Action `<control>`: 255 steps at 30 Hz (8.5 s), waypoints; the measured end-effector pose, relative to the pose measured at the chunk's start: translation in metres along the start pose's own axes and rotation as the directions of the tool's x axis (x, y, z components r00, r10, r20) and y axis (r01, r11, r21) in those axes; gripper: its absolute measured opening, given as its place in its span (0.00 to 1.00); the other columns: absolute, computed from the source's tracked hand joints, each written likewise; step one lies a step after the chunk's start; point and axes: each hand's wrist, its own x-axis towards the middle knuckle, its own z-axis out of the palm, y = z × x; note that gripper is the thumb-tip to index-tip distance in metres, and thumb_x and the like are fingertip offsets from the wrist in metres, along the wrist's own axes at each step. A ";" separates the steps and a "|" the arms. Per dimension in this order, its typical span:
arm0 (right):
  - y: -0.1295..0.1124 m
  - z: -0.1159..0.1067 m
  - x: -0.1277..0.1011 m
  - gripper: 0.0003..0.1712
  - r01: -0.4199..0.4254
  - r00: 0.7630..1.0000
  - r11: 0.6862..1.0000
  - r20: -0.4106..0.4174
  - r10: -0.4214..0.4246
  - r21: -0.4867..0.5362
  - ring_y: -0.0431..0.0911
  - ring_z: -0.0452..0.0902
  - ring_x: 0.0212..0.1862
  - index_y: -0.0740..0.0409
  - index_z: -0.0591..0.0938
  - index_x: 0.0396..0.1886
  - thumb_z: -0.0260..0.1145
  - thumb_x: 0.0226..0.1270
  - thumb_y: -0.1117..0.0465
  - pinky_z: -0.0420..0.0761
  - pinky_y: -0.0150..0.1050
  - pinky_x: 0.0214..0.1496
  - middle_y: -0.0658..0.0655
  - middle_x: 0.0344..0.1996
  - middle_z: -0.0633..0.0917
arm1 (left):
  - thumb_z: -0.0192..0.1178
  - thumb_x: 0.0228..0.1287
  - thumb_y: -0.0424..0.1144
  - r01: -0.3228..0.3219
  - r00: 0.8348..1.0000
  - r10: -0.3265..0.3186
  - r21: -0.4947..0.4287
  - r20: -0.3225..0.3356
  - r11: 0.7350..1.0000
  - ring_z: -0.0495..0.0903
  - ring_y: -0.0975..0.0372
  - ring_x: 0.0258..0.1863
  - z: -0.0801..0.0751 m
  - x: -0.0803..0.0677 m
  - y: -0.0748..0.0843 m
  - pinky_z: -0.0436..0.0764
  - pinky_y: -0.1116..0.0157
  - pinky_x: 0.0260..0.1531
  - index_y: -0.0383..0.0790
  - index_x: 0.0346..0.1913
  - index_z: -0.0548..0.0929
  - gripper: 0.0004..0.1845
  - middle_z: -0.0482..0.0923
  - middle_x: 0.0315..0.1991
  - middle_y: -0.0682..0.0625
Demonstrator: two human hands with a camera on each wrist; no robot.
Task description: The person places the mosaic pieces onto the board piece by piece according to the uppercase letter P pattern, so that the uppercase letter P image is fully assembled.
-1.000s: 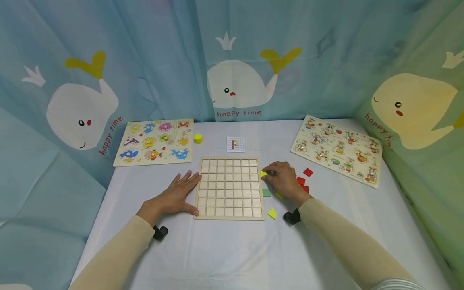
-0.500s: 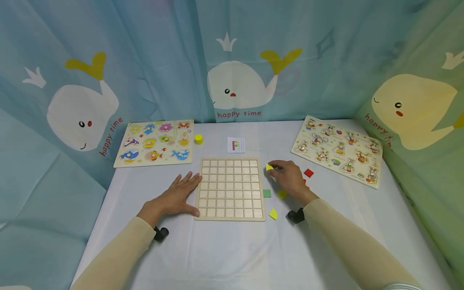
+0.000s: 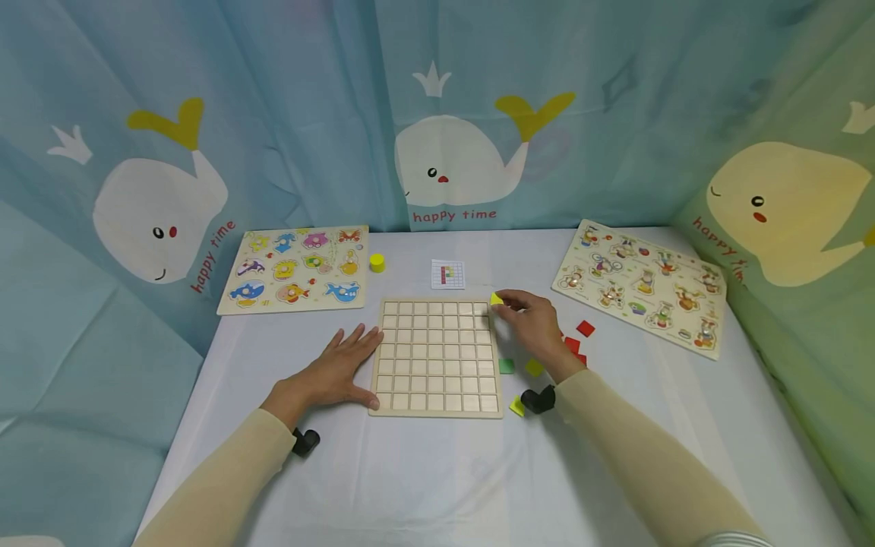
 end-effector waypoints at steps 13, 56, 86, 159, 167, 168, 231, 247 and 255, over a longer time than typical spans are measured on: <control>-0.009 0.022 0.003 0.22 -0.012 1.000 0.999 0.010 0.011 0.050 0.52 0.77 0.52 0.57 0.86 0.64 0.71 0.74 0.57 0.80 0.40 0.52 0.60 0.52 0.86 | 0.79 0.47 0.67 0.017 1.000 -0.017 -0.022 0.011 1.000 0.35 0.51 0.87 0.000 0.000 0.000 0.31 0.47 0.85 0.45 0.87 0.47 0.72 0.42 0.88 0.49; -0.016 0.071 0.000 0.17 0.116 0.989 0.983 0.113 -0.101 -0.142 0.55 0.83 0.55 0.59 0.90 0.56 0.74 0.71 0.59 0.82 0.52 0.60 0.60 0.51 0.90 | 0.79 0.46 0.68 0.010 1.000 -0.010 -0.017 0.002 1.000 0.36 0.49 0.87 -0.001 0.001 0.000 0.31 0.45 0.85 0.44 0.87 0.48 0.72 0.44 0.88 0.48; -0.016 0.075 0.001 0.14 0.139 0.987 0.960 0.109 -0.115 -0.244 0.57 0.81 0.61 0.57 0.91 0.51 0.75 0.69 0.57 0.71 0.60 0.70 0.58 0.52 0.90 | 0.78 0.47 0.69 0.003 1.000 -0.003 -0.020 0.009 1.000 0.36 0.49 0.87 -0.002 0.001 0.000 0.31 0.44 0.85 0.43 0.87 0.48 0.71 0.43 0.87 0.47; 0.047 -0.084 -0.069 0.26 -0.145 0.989 0.989 -0.014 0.146 0.026 0.42 0.79 0.41 0.60 0.84 0.66 0.71 0.75 0.52 0.81 0.28 0.35 0.62 0.53 0.84 | 0.78 0.49 0.67 -0.010 1.000 0.010 -0.010 -0.003 1.000 0.37 0.48 0.87 0.001 -0.001 -0.001 0.33 0.44 0.85 0.43 0.87 0.48 0.71 0.43 0.88 0.47; 0.072 -0.104 -0.088 0.28 -0.231 0.971 0.970 -0.073 0.226 -0.075 0.45 0.71 0.57 0.55 0.83 0.69 0.67 0.77 0.45 0.73 0.30 0.46 0.62 0.65 0.80 | 0.79 0.48 0.66 -0.006 1.000 0.006 -0.015 -0.006 1.000 0.36 0.49 0.87 0.001 -0.001 0.000 0.32 0.45 0.85 0.43 0.87 0.48 0.70 0.43 0.88 0.47; 0.075 -0.106 -0.091 0.29 -0.237 0.970 0.969 -0.070 0.232 -0.076 0.46 0.71 0.58 0.55 0.82 0.69 0.67 0.77 0.45 0.72 0.31 0.47 0.62 0.65 0.80 | 0.79 0.48 0.66 -0.003 1.000 0.003 -0.016 -0.005 1.000 0.36 0.49 0.87 0.001 -0.001 0.000 0.32 0.45 0.85 0.43 0.87 0.48 0.70 0.43 0.88 0.47; 0.069 -0.077 -0.086 0.19 -0.045 0.995 0.975 -0.097 0.025 -0.216 0.52 0.78 0.41 0.63 0.86 0.60 0.73 0.71 0.65 0.77 0.25 0.30 0.65 0.43 0.89 | 0.79 0.48 0.67 0.001 1.000 -0.001 -0.058 -0.006 0.998 0.37 0.50 0.87 0.002 -0.001 0.001 0.31 0.46 0.85 0.44 0.87 0.49 0.70 0.44 0.87 0.48; 0.017 -0.010 -0.019 0.18 -0.029 0.999 0.999 -0.041 0.028 -0.034 0.51 0.82 0.48 0.57 0.86 0.62 0.70 0.75 0.62 0.79 0.30 0.47 0.61 0.49 0.89 | 0.79 0.47 0.67 0.010 1.000 -0.010 -0.041 -0.004 0.999 0.37 0.50 0.87 0.003 0.000 0.001 0.33 0.45 0.85 0.44 0.87 0.50 0.71 0.45 0.87 0.48; -0.006 0.031 -0.002 0.17 -0.011 1.000 1.000 0.010 0.011 0.023 0.52 0.82 0.48 0.56 0.87 0.61 0.69 0.75 0.61 0.82 0.38 0.47 0.60 0.47 0.89 | 0.80 0.47 0.66 0.022 1.000 -0.022 -0.043 0.002 0.999 0.37 0.51 0.87 0.001 0.001 0.000 0.32 0.45 0.85 0.45 0.87 0.50 0.70 0.45 0.87 0.49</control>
